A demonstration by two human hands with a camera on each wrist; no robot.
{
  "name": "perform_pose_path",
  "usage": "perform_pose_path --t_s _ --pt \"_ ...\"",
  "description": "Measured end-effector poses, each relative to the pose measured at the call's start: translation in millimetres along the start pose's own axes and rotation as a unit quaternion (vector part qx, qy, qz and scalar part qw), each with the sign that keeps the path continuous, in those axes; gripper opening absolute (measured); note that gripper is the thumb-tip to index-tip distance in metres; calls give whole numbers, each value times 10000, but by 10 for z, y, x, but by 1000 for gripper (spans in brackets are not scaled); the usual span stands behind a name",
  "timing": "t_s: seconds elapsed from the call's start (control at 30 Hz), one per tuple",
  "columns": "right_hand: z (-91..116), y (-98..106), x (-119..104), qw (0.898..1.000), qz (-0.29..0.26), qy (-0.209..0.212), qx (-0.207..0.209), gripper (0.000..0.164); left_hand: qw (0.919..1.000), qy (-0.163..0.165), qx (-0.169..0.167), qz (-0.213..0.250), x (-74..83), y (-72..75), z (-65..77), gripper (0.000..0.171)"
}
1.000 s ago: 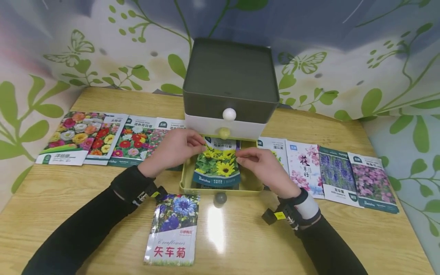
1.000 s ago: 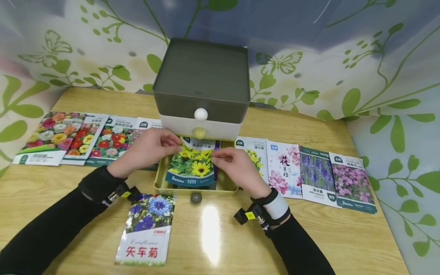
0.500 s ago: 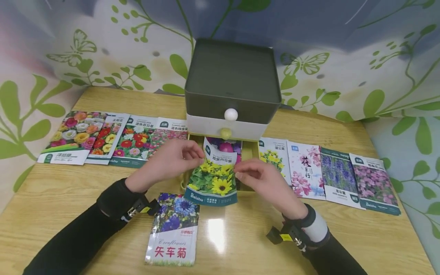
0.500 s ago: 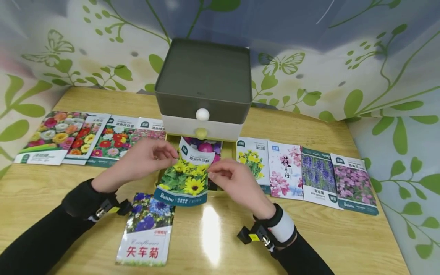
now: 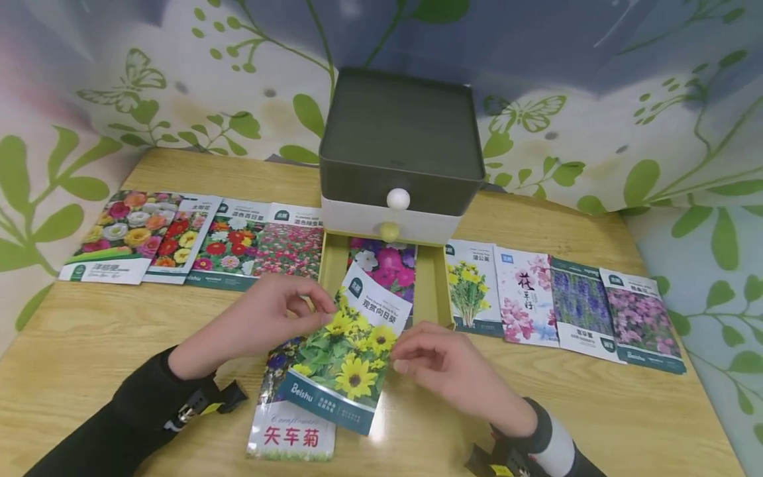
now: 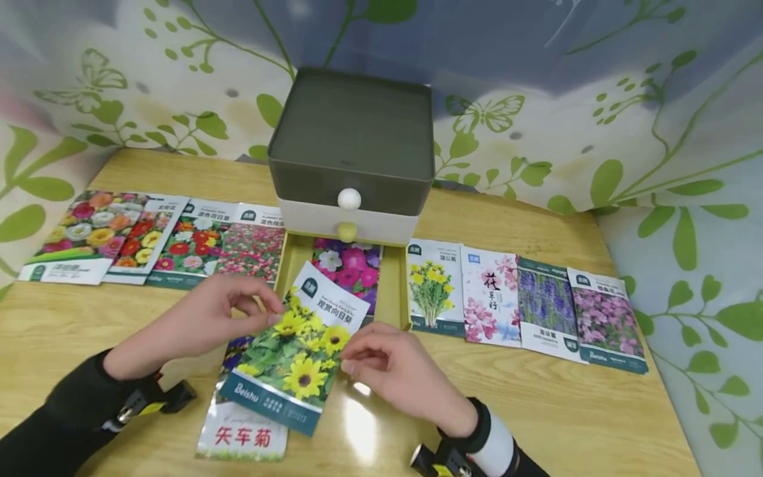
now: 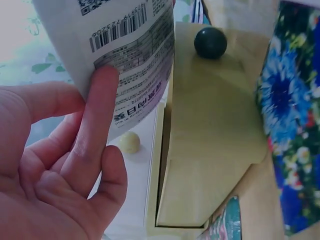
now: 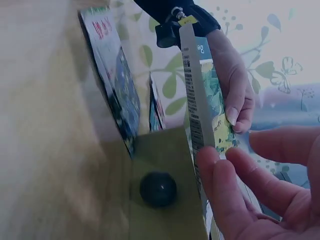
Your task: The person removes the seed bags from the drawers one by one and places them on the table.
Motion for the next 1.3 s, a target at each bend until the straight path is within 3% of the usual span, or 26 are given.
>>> perform_pose_path --t_s 0.27,0.4,0.7,0.83,1.0,1.17,1.3 --pt "161 -233 -41 9968 -258 459 -600 12 9976 -91 -659 177 -13 -145 244 4" --pt "216 -336 -10 9945 -368 557 -808 14 9944 -104 -939 481 -30 -205 333 4" --pt "286 -507 130 9890 -552 245 -1349 16 9827 -289 -1331 1259 -101 -435 463 6" --pt "293 -546 188 9876 -384 -25 -1521 16 9811 -389 -1425 1247 -138 -533 516 6" --pt "305 -576 238 9856 -159 -73 -1685 16 9820 -244 -1510 1107 -221 -600 566 8" --pt "288 -520 274 9876 25 -9 -1571 14 9836 34 -1545 929 -313 -638 565 9" --pt "275 -430 304 9904 155 19 -1371 13 9863 -10 -1495 691 -310 -648 540 9"
Point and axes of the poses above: each hand's wrist, its own z-axis away from the middle knuckle, its own y-axis out of the back of the hand, x = y × z, the point moved 9 cm from there along -z, towards the middle knuckle, and after that the axes turned 13 degrees about -z, right-handed, at the moved point
